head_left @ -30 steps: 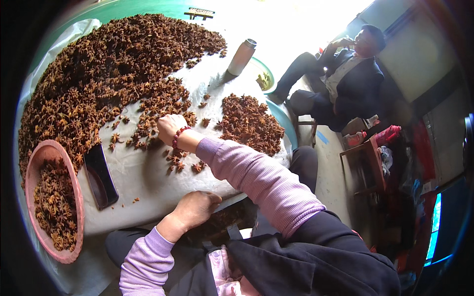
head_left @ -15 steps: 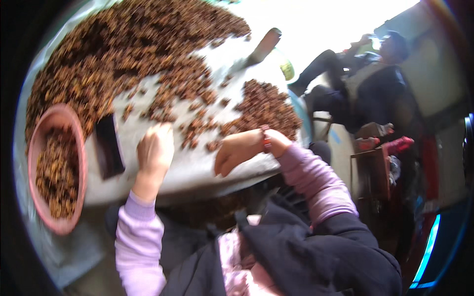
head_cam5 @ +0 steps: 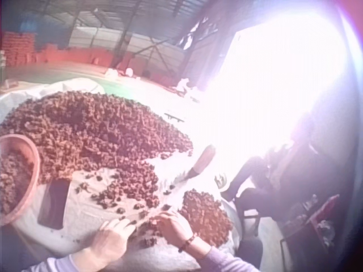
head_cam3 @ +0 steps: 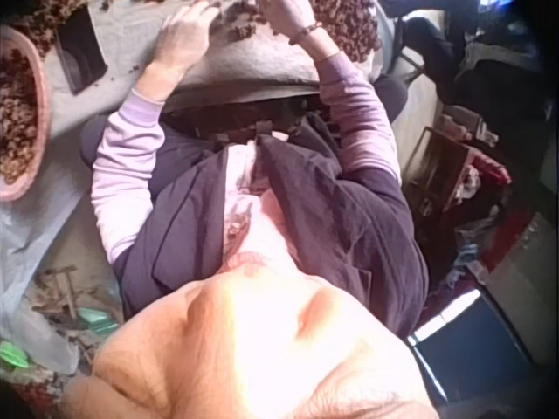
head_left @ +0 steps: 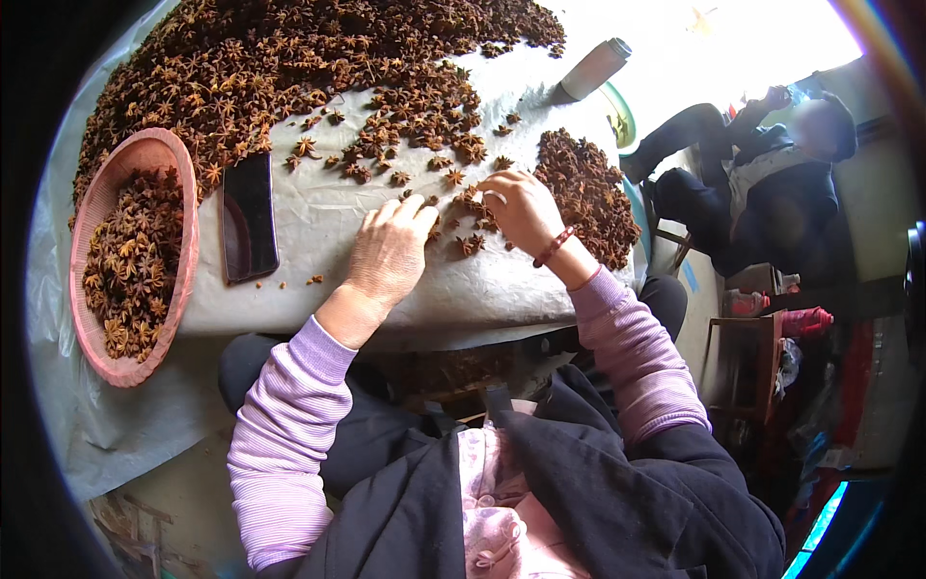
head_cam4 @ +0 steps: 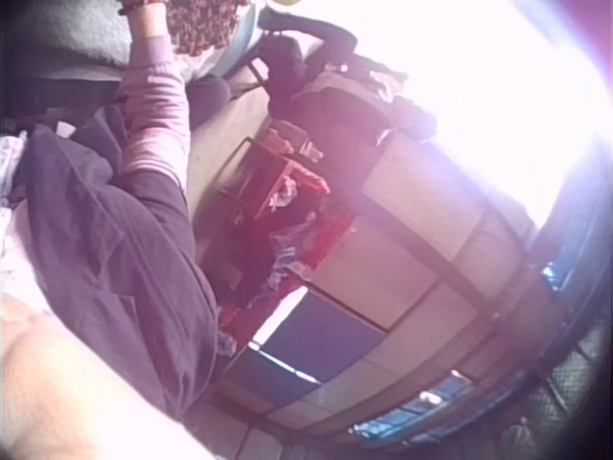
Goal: The person sits on the floor and sorts dried star anise by hand, picking individual pieces from a large pile on a white sheet and placing them into a pink basket. The person repeatedly picks, inspects, and transfers the spice while another person sits nearby.
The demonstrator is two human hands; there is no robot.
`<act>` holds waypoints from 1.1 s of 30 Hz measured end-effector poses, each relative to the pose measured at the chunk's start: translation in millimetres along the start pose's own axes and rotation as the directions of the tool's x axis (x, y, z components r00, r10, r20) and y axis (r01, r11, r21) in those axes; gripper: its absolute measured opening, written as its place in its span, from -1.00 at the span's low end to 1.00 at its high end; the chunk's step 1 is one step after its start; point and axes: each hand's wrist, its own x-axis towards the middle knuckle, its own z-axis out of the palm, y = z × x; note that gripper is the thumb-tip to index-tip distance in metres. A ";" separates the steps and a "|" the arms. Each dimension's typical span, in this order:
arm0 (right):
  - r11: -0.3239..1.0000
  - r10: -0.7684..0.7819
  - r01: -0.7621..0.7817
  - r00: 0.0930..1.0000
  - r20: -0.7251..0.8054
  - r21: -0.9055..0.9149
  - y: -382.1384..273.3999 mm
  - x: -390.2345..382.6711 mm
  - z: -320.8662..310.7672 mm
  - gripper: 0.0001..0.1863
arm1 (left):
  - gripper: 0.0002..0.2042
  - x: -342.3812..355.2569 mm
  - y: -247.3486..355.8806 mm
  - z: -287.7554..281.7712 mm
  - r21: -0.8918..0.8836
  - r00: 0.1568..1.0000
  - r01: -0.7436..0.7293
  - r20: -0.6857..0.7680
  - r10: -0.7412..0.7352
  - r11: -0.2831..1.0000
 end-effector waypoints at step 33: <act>0.807 0.045 -0.028 0.999 -0.014 0.590 -55.6 45.8 25.9 -0.87 | -0.82 25.0 -21.3 3.9 -0.552 0.930 0.308 0.003 -0.367 0.775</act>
